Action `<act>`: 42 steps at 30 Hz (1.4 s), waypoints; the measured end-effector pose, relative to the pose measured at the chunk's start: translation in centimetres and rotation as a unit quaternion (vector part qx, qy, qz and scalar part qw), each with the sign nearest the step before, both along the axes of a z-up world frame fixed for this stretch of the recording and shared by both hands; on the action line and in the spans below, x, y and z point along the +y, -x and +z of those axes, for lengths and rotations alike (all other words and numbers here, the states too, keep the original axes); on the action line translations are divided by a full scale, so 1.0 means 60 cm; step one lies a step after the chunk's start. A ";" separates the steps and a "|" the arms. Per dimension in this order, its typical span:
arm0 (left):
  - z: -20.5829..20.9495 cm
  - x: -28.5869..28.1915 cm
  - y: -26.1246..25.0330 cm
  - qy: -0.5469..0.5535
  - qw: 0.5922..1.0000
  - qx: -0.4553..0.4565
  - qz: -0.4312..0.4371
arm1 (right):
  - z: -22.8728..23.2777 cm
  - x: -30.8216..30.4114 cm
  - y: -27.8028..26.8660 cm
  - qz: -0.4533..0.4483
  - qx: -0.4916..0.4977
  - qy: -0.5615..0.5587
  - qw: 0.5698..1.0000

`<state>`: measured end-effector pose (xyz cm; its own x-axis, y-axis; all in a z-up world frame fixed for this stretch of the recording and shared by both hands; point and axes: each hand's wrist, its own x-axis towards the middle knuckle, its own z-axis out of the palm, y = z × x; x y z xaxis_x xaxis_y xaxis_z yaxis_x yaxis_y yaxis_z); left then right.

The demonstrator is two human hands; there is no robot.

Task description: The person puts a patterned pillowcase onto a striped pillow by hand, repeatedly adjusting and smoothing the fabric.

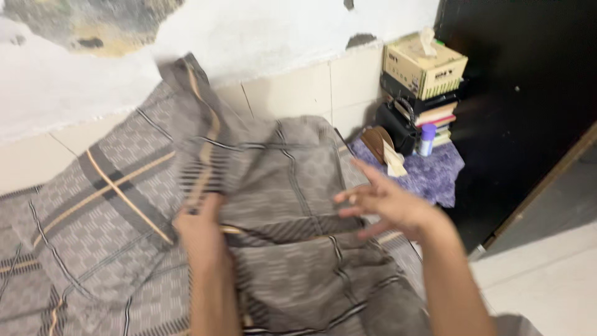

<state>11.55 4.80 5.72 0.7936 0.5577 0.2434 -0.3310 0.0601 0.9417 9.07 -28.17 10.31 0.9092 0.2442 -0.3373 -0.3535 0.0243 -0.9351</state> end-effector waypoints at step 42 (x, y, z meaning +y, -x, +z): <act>-0.178 -0.144 0.274 -0.608 0.695 0.308 -0.229 | 0.003 0.078 0.010 0.230 -0.081 -0.182 0.952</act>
<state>-4.90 -3.86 -4.95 0.9827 -0.1080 -0.1507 -0.0506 -0.9384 0.3419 8.49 -23.46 10.51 0.7104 0.7035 -0.0181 -0.2570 0.2354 -0.9373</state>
